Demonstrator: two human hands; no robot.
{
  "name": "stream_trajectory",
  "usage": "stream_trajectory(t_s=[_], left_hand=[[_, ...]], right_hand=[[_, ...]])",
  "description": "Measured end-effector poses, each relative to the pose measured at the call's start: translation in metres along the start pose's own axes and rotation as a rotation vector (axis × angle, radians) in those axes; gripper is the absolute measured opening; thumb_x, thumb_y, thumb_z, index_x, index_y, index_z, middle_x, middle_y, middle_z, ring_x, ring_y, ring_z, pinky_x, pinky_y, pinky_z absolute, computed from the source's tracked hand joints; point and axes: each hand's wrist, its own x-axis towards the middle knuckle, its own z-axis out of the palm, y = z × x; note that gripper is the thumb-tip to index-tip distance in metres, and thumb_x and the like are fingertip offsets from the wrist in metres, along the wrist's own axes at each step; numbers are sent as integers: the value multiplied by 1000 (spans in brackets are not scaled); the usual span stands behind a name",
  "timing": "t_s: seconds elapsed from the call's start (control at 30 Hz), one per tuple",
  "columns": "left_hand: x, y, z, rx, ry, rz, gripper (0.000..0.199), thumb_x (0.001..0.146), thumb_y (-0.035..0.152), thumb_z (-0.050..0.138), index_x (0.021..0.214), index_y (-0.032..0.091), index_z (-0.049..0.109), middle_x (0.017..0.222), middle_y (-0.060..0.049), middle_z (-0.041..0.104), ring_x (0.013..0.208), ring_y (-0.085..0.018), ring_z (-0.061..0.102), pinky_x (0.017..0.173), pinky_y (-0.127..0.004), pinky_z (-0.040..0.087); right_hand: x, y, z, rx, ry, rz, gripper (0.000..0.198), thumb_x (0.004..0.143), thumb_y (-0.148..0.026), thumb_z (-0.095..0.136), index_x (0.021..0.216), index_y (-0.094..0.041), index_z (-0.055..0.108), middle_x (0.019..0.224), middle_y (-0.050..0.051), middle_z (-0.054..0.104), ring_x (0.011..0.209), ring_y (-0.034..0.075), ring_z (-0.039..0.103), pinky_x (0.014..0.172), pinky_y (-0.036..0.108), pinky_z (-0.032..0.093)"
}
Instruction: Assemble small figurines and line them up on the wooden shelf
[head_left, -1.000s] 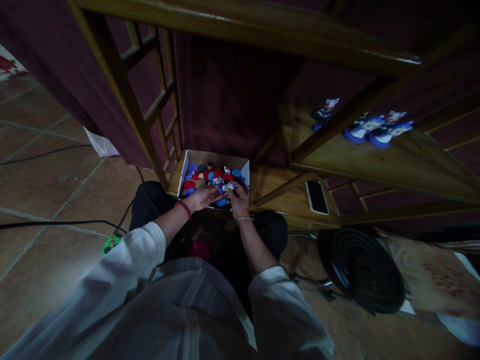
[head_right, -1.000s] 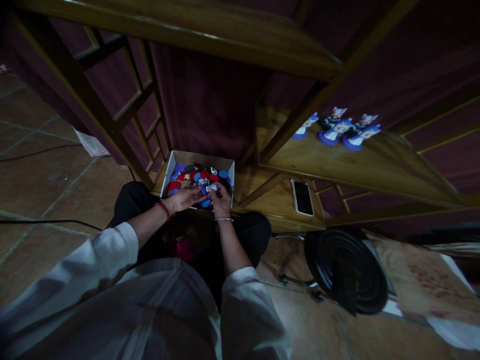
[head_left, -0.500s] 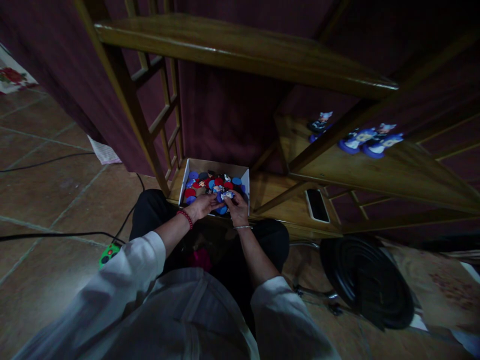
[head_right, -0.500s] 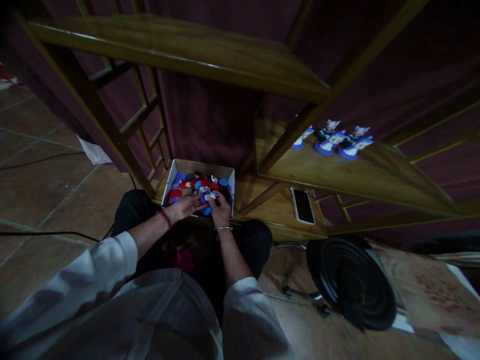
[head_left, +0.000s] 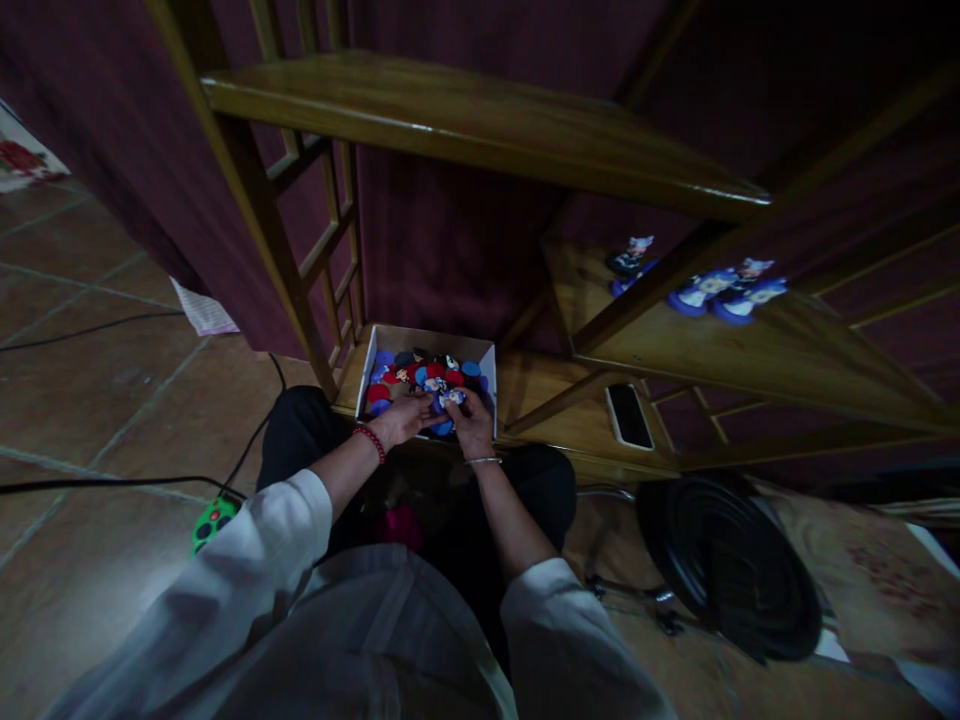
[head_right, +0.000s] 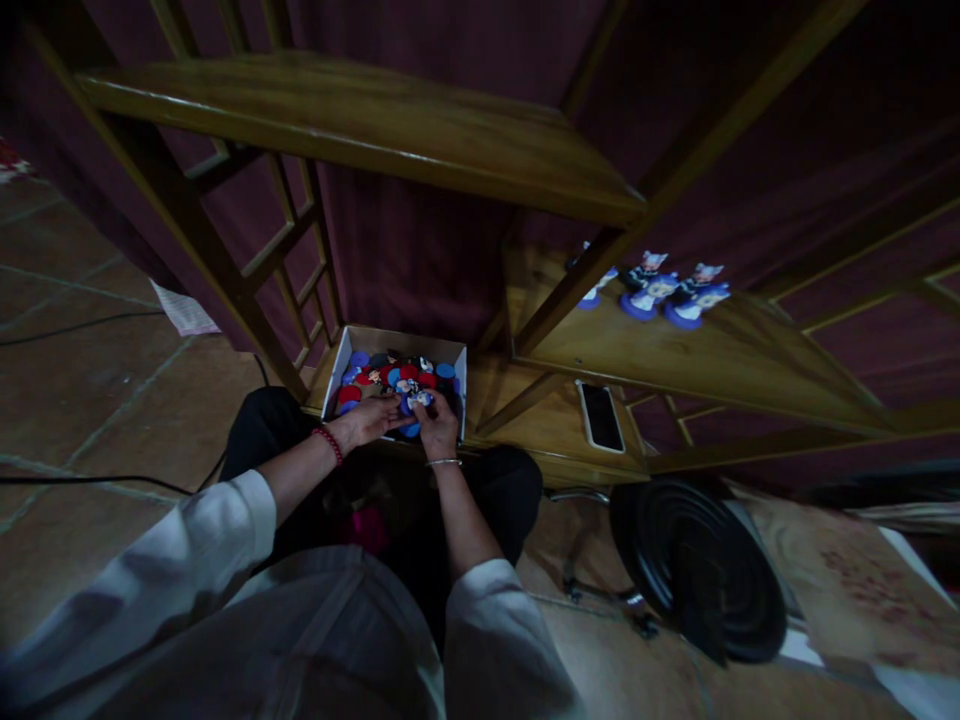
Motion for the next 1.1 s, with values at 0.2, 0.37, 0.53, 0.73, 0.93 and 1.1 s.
stream_trajectory(t_s=[0.2,0.37,0.53,0.73,0.93,1.1], left_hand=[[3,-2,-2,7,25,3,14,83,3,47,73,11,54,68,-5,63,65,-13,62,83,-39,51],[7,1,-4,9,33,-61,15,83,5,46,74,11,56,66,-6,63,64,-13,62,81,-36,51],[11,6,-7,-22,39,-126,19,87,14,41,76,12,55,62,-5,62,61,-14,61,80,-39,50],[10,11,-6,-26,6,-146,21,87,21,43,75,12,58,59,-5,61,58,-15,60,73,-35,52],[10,14,-6,-11,18,-152,24,87,21,40,75,12,58,60,-6,61,58,-15,61,71,-36,53],[14,13,-7,13,51,-152,19,86,18,40,77,13,56,61,-5,61,59,-15,61,72,-36,53]], right_hand=[[-2,-6,-1,-48,-19,-22,35,71,-37,61,101,-20,61,94,2,66,84,17,61,82,30,48],[-3,-8,1,-131,-22,-57,34,71,-37,60,101,-20,62,90,2,66,79,16,61,78,29,48],[-3,-7,3,-204,-26,-77,34,72,-36,58,103,-21,62,91,3,67,78,17,61,77,30,49],[-2,-9,4,-334,-26,-128,32,73,-34,57,102,-21,62,94,4,67,78,18,61,76,31,48],[-1,-14,5,-394,-57,-161,30,74,-30,57,102,-22,62,99,5,67,80,18,62,78,32,49],[0,-18,3,-485,-99,-192,29,75,-26,56,103,-22,62,101,6,66,85,20,61,80,34,49]])
